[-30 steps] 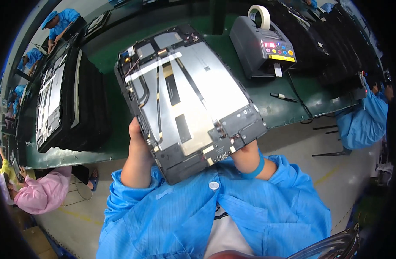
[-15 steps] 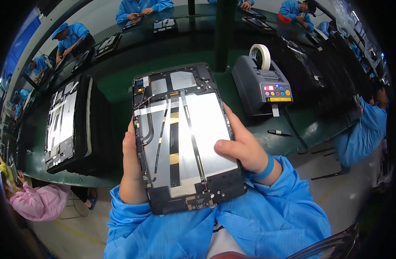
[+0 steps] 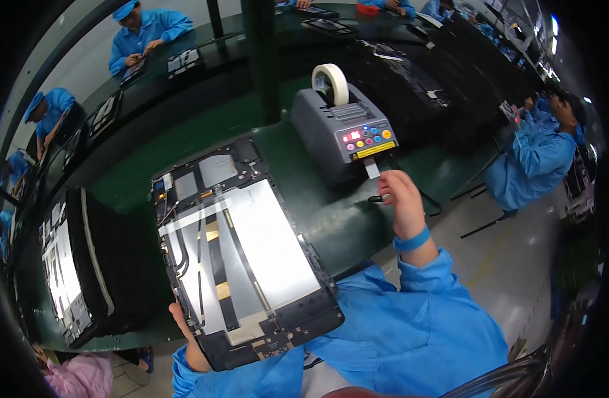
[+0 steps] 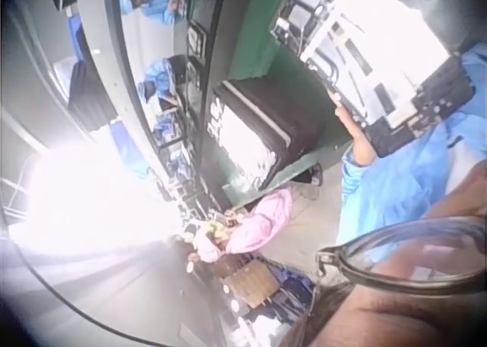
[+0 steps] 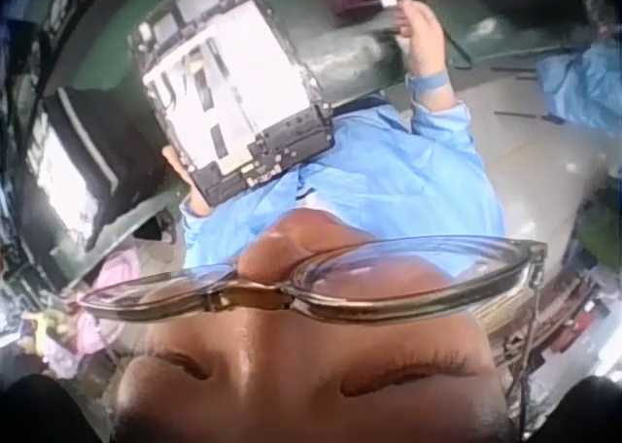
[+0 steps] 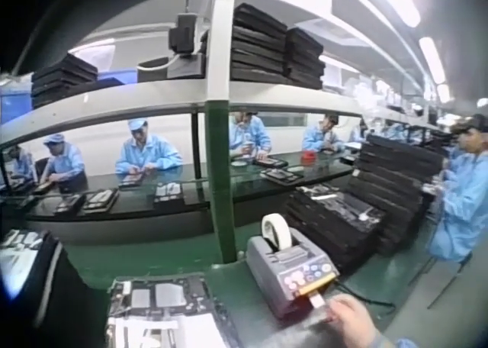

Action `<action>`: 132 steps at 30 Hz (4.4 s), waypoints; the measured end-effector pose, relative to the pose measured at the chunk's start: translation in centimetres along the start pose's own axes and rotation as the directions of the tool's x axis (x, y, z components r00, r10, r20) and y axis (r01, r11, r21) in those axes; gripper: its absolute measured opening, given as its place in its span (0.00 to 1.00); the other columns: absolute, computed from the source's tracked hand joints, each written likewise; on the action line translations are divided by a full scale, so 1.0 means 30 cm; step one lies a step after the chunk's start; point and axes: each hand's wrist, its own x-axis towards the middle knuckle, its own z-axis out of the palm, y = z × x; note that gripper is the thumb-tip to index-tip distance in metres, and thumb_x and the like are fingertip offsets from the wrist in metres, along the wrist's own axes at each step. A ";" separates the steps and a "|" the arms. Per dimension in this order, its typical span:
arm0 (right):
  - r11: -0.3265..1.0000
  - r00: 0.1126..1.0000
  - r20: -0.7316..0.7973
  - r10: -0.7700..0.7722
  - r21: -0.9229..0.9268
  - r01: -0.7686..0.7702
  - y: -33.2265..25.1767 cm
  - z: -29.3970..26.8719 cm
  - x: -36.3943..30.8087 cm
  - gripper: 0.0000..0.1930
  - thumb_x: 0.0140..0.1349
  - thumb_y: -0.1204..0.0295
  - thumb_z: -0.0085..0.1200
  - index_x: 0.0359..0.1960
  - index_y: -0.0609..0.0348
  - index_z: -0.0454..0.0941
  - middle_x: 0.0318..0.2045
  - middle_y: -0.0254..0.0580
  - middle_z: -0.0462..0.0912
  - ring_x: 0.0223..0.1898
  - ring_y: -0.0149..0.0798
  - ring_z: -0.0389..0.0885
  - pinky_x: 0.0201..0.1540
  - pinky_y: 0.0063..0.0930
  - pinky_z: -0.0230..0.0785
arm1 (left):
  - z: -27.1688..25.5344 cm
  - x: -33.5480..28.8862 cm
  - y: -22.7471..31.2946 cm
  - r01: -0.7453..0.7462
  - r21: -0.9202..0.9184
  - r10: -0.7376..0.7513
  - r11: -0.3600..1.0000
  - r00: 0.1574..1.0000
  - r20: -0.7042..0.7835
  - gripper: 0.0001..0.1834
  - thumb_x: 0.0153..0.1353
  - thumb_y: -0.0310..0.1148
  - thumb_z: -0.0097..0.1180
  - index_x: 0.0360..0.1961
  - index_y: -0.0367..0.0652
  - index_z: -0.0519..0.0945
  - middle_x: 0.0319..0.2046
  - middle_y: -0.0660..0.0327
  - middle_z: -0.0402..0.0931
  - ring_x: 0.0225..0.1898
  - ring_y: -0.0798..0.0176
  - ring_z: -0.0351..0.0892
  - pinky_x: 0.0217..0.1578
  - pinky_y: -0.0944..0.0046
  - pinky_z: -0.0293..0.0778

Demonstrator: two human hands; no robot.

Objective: The person applies adhesive tape to the internal circuitry and components of tablet screens on an assembly line, using a tape dispenser.

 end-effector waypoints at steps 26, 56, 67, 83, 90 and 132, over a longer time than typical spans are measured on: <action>0.330 0.084 0.741 -0.666 0.192 0.924 -0.460 0.395 -0.232 0.16 0.47 0.67 0.61 0.39 0.55 0.78 0.27 0.33 0.79 0.28 0.35 0.78 0.26 0.28 0.64 | 0.306 0.033 0.363 -0.750 0.661 0.392 0.009 0.611 0.688 0.08 0.40 0.27 0.65 0.25 0.43 0.80 0.25 0.61 0.79 0.23 0.61 0.76 0.23 0.65 0.69; 0.409 -0.016 0.965 -0.260 0.125 0.904 -0.422 0.871 -0.016 0.09 0.51 0.78 0.53 0.35 0.61 0.69 0.25 0.46 0.76 0.29 0.48 0.76 0.31 0.36 0.68 | 0.160 0.240 0.336 -0.501 0.865 0.445 0.016 0.779 0.442 0.12 0.42 0.28 0.58 0.31 0.38 0.79 0.32 0.56 0.71 0.37 0.53 0.70 0.39 0.59 0.67; 0.518 0.331 0.941 -0.072 -0.249 0.818 -0.458 0.830 -0.056 0.11 0.50 0.75 0.55 0.35 0.63 0.69 0.24 0.44 0.77 0.27 0.42 0.78 0.30 0.31 0.70 | 0.114 0.277 0.310 -0.504 0.851 0.429 0.146 0.808 0.404 0.20 0.38 0.34 0.58 0.37 0.41 0.80 0.39 0.52 0.66 0.45 0.50 0.65 0.47 0.57 0.63; 0.411 -0.073 0.959 0.275 -0.049 0.910 -0.532 0.912 0.045 0.10 0.57 0.68 0.52 0.24 0.63 0.73 0.19 0.42 0.74 0.21 0.38 0.75 0.25 0.30 0.68 | 0.111 0.298 0.310 -0.530 0.842 0.387 0.102 0.801 0.457 0.18 0.42 0.37 0.52 0.36 0.42 0.80 0.39 0.52 0.64 0.44 0.49 0.62 0.48 0.55 0.62; 0.450 -0.082 0.954 0.287 -0.059 0.891 -0.535 0.919 0.048 0.12 0.53 0.65 0.56 0.23 0.63 0.73 0.18 0.41 0.73 0.18 0.37 0.74 0.20 0.28 0.68 | 0.101 0.301 0.305 -0.551 0.829 0.406 0.097 0.783 0.472 0.18 0.43 0.39 0.53 0.36 0.42 0.80 0.38 0.52 0.64 0.43 0.50 0.63 0.47 0.55 0.61; 0.445 0.058 0.998 -0.039 -0.035 0.895 -0.437 0.889 0.051 0.09 0.56 0.68 0.51 0.28 0.61 0.77 0.19 0.46 0.76 0.20 0.41 0.75 0.25 0.31 0.67 | 0.072 0.314 0.301 -0.650 0.760 0.485 -0.022 0.658 0.577 0.18 0.45 0.39 0.51 0.36 0.43 0.82 0.37 0.52 0.66 0.45 0.47 0.65 0.49 0.52 0.61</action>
